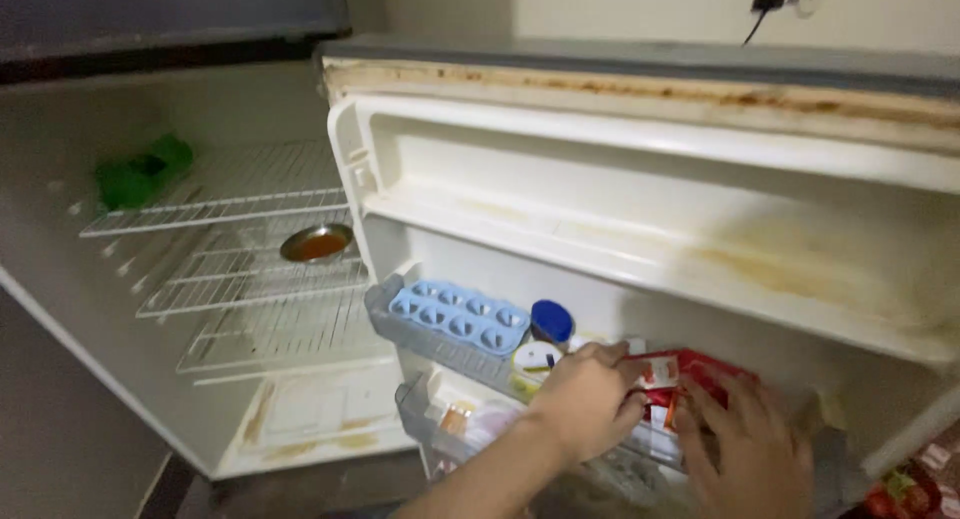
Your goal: The person repeatedly picks up small packets from a table, walks to a refrigerator, opens the door, places the packets inside, and closes the door. This cycle is repeated multiple times with different packets.
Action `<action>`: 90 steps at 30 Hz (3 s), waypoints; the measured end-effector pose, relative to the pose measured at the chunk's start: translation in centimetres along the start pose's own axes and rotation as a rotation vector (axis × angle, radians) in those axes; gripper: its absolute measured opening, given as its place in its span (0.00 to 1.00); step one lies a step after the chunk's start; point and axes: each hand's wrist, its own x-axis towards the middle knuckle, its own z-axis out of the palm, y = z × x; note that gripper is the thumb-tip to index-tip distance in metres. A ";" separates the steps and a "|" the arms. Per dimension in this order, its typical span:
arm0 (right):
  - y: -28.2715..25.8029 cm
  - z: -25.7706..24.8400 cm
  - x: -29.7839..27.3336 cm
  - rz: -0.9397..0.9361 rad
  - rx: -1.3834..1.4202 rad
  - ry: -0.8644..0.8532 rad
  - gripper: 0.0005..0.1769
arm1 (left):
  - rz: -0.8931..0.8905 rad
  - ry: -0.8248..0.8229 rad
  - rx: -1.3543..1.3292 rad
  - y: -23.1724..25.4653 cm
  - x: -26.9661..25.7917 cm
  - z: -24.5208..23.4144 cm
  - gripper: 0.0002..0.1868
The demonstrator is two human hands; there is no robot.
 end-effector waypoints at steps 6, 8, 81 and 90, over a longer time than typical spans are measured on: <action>0.2 -3.2 -0.5 -0.050 0.311 0.155 0.27 | 0.184 -0.059 0.156 1.6 1.5 -0.5 0.24; -0.3 -5.4 -1.0 -0.055 0.294 0.174 0.22 | 0.222 -0.065 0.200 3.0 2.3 0.2 0.29; 84.4 4.6 -15.0 0.191 0.008 -0.502 0.39 | -0.177 -0.647 0.322 45.9 31.3 69.1 0.55; 86.7 24.8 -6.7 -0.126 0.240 -0.738 0.34 | -0.612 -0.338 0.472 27.6 28.6 90.8 0.35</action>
